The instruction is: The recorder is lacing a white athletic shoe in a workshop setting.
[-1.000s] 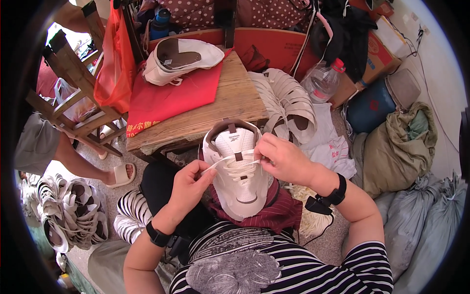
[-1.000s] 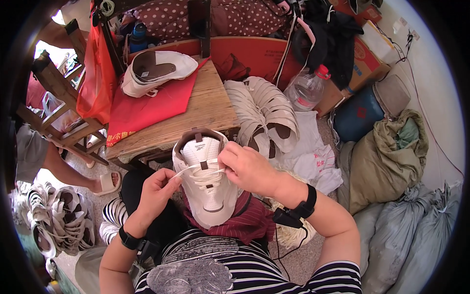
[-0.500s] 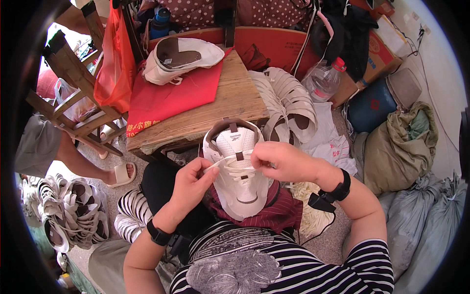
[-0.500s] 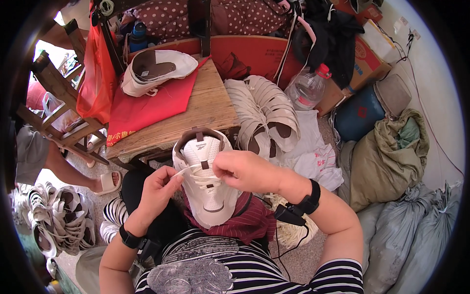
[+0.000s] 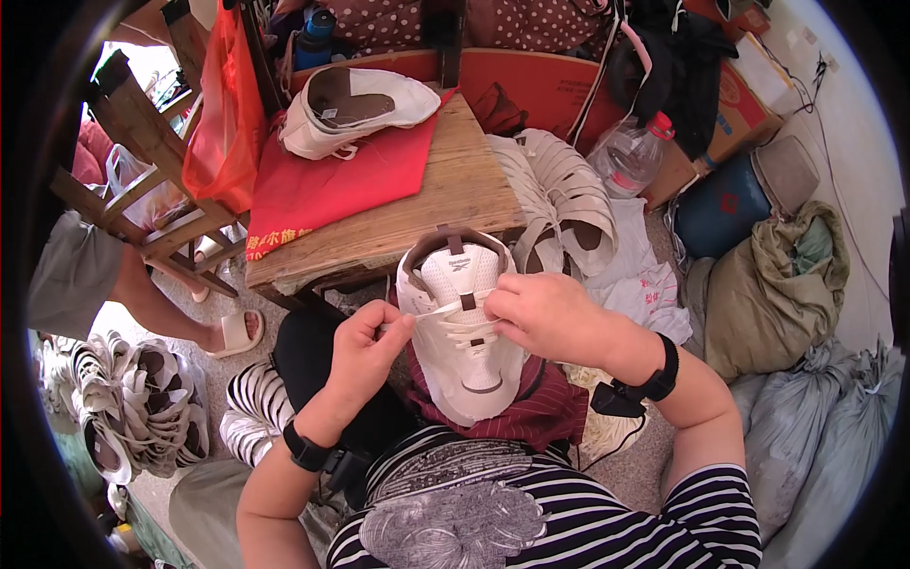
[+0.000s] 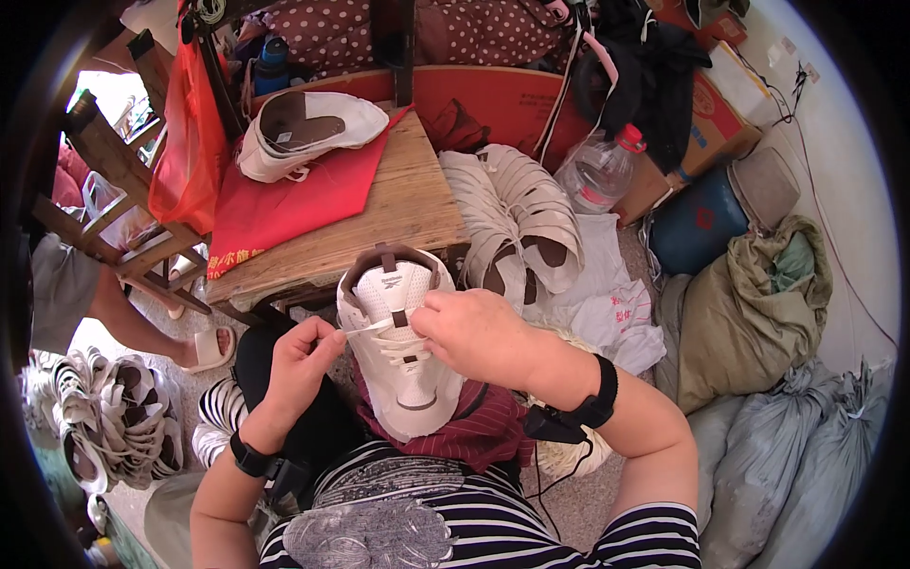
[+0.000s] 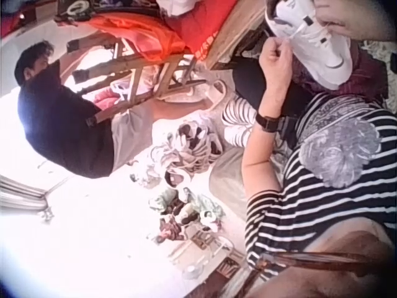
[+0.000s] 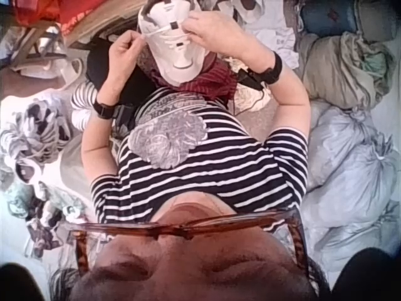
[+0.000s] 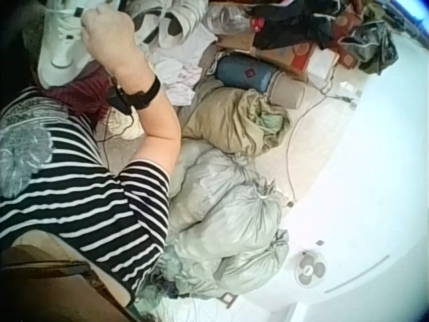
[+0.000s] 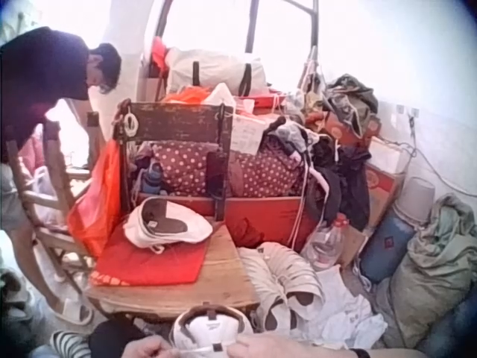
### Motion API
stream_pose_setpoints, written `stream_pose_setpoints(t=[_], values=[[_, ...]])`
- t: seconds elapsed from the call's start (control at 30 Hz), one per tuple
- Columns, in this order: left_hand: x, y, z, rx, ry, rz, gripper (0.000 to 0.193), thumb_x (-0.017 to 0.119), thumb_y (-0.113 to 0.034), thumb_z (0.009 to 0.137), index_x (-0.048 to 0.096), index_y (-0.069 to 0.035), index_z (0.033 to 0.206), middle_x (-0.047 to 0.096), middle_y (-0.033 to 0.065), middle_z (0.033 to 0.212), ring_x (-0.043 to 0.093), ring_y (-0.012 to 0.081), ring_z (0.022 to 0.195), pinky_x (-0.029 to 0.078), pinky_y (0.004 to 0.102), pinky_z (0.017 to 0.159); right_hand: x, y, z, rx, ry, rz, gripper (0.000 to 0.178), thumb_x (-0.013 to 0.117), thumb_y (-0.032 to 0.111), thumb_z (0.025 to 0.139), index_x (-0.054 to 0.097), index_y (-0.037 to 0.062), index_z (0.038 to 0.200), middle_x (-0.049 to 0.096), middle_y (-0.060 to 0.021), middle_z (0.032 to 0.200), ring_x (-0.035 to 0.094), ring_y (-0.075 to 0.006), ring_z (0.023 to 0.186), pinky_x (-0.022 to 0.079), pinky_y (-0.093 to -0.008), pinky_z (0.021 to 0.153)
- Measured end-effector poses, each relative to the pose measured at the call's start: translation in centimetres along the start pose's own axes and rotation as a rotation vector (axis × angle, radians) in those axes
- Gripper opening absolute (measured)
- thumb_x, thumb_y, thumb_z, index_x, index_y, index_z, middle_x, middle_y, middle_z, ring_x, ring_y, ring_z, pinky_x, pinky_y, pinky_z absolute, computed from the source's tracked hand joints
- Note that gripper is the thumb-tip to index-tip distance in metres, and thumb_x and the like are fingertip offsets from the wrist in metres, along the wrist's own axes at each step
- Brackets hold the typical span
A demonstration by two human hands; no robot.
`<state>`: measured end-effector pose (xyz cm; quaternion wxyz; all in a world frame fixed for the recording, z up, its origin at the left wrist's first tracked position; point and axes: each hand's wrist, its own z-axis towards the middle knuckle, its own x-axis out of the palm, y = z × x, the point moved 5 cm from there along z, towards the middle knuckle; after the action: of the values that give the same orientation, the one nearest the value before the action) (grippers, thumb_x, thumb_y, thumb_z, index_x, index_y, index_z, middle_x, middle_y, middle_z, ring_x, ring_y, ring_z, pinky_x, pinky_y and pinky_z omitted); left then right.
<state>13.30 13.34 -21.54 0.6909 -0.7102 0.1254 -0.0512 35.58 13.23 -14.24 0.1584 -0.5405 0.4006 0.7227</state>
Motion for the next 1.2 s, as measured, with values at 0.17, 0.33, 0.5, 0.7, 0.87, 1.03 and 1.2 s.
stream_pose_setpoints(t=[0.17, 0.33, 0.5, 0.7, 0.87, 1.03, 1.2], values=[[0.2, 0.2, 0.0, -0.022, -0.002, -0.036, 0.021, 0.068, -0.016, 0.096, 0.06, -0.002, 0.082, 0.054, -0.0067, 0.072, 0.044, 0.0021, 0.068, 0.038, 0.0204, 0.061, -0.1, -0.3, 0.3, 0.016, 0.058, 0.051, 0.014, 0.069, 0.012, 0.08, 0.059, 0.0068, 0.087, 0.058, -0.01, 0.088, 0.064, -0.0307, 0.084, 0.052, -0.0432, 0.071], [0.4, 0.7, 0.2, 0.008, -0.007, -0.04, 0.02, 0.068, -0.016, 0.096, 0.06, -0.002, 0.083, 0.055, -0.0064, 0.073, 0.046, 0.0023, 0.069, 0.039, 0.0203, 0.062, 0.4, -0.1, -0.2, -0.021, -0.014, 0.013, 0.017, 0.073, 0.014, 0.078, 0.058, 0.0082, 0.085, 0.055, -0.0091, 0.088, 0.061, -0.0303, 0.085, 0.05, -0.0427, 0.074], [0.3, 0.5, 0.0, 0.001, -0.008, -0.057, 0.02, 0.068, -0.016, 0.095, 0.061, -0.002, 0.082, 0.055, -0.0058, 0.074, 0.046, 0.0024, 0.069, 0.039, 0.0208, 0.062, -1.0, 0.5, 0.1, -0.07, -0.164, -0.086, 0.024, 0.079, 0.017, 0.075, 0.057, 0.0083, 0.079, 0.053, -0.0087, 0.089, 0.058, -0.0297, 0.089, 0.047, -0.0422, 0.077], [-1.9, -0.5, -0.1, 0.142, -0.083, 0.156, 0.02, 0.069, -0.01, 0.091, 0.058, -0.001, 0.077, 0.049, -0.0022, 0.074, 0.042, 0.0043, 0.064, 0.036, 0.0222, 0.058, -0.1, -0.9, 0.7, 0.007, -0.075, 0.011, 0.026, 0.078, 0.018, 0.078, 0.055, 0.0061, 0.08, 0.051, -0.0105, 0.095, 0.06, -0.0302, 0.083, 0.049, -0.0419, 0.071], [-2.8, -1.4, -0.4, 0.24, -0.18, 0.197, 0.02, 0.069, -0.006, 0.089, 0.054, 0.0, 0.076, 0.043, -0.002, 0.072, 0.039, 0.0049, 0.062, 0.031, 0.023, 0.053, -1.0, -1.3, 1.1, 0.117, -0.202, 0.05, 0.019, 0.072, 0.013, 0.084, 0.055, 0.0063, 0.092, 0.052, -0.0112, 0.101, 0.062, -0.031, 0.087, 0.052, -0.0412, 0.072], [-1.8, -2.3, -1.3, 0.253, -0.112, 0.235, 0.018, 0.071, -0.007, 0.086, 0.057, -0.003, 0.075, 0.046, -0.0007, 0.07, 0.042, 0.0082, 0.058, 0.033, 0.0261, 0.056, -0.2, -0.4, 1.5, 0.088, -0.151, 0.002, 0.018, 0.068, 0.012, 0.084, 0.055, 0.0064, 0.096, 0.053, -0.0135, 0.099, 0.063, -0.0348, 0.082, 0.052, -0.0436, 0.069], [0.8, -5.1, -2.8, 0.634, 0.214, 0.573, 0.022, 0.079, -0.011, 0.075, 0.058, -0.009, 0.067, 0.049, 0.0022, 0.064, 0.049, 0.0213, 0.061, 0.035, 0.0352, 0.061, 0.4, -0.4, 0.8, 0.146, -0.203, 0.108, 0.015, 0.064, 0.01, 0.086, 0.056, 0.0068, 0.099, 0.054, -0.0128, 0.093, 0.064, -0.0362, 0.076, 0.053, -0.0443, 0.064]])
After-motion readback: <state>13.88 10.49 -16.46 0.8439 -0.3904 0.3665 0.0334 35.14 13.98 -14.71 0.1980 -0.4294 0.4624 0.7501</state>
